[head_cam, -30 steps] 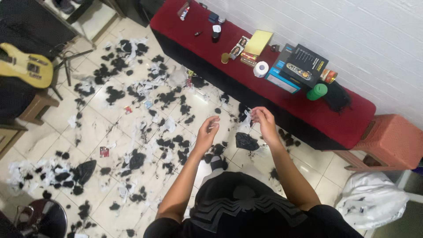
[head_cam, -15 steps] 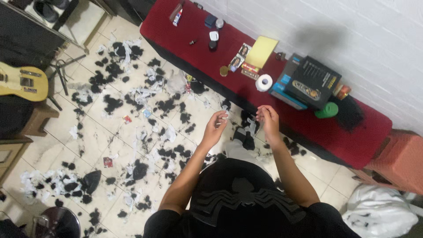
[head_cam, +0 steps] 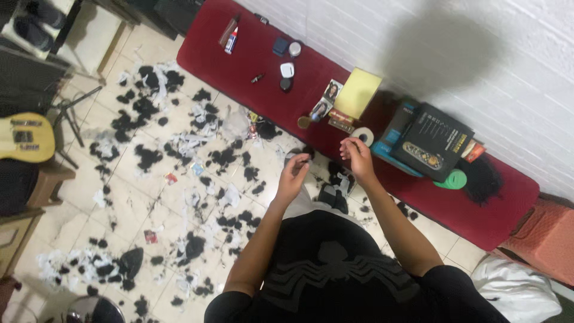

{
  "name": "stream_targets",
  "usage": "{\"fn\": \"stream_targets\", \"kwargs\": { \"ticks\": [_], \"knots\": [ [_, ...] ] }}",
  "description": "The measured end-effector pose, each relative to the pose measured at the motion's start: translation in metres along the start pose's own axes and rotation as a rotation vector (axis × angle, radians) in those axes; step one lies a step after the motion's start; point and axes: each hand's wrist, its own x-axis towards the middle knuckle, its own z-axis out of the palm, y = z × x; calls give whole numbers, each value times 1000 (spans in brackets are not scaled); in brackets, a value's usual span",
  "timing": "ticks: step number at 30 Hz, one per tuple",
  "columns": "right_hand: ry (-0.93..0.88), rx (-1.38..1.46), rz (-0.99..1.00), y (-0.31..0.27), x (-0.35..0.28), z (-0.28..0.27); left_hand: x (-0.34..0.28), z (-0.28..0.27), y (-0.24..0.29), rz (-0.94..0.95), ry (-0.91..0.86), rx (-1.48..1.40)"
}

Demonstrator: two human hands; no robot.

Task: The person organizes hair products and tools at a cutting station, picking up a wooden brush, a small mirror, and several boxes of hair dye from a table and placing them onto a shelf and a wall-mounted hook.

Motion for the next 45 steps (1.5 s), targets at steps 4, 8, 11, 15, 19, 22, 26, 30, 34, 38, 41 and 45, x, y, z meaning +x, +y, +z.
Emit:
{"fn": "stream_targets", "kwargs": {
  "ticks": [4, 8, 11, 15, 19, 22, 26, 30, 34, 38, 41, 45],
  "knots": [
    [117, -52, 89, -8, 28, 18, 58, -27, -2, -128, -69, 62],
    [163, -23, 93, -5, 68, 40, 103, -54, -16, -156, -104, 30],
    [190, -38, 139, 9, 85, 54, 137, -77, -37, -220, -101, 37],
    [182, -34, 214, 44, 103, 60, 170, -100, -85, -207, -69, 264],
    [251, -93, 256, 98, 119, 50, 195, -104, -140, -262, -38, 374],
    [307, -149, 280, 136, 157, 40, 238, -91, -183, -326, -92, 391],
    [379, -95, 384, 193, 181, 24, 261, -70, -238, -259, -153, 517],
    [412, -120, 448, 250, 207, 12, 293, -52, -291, -140, -205, 507],
    [411, -78, 582, 288, 241, 2, 321, -33, -326, -199, -205, 709],
    [445, -75, 616, 295, 250, 3, 330, -25, -328, -415, -248, 881],
    [447, -155, 501, 276, 238, 6, 323, -25, -307, -348, -201, 789],
    [377, -61, 355, 208, 227, 16, 314, -32, -267, -153, -140, 577]
  ]
}}
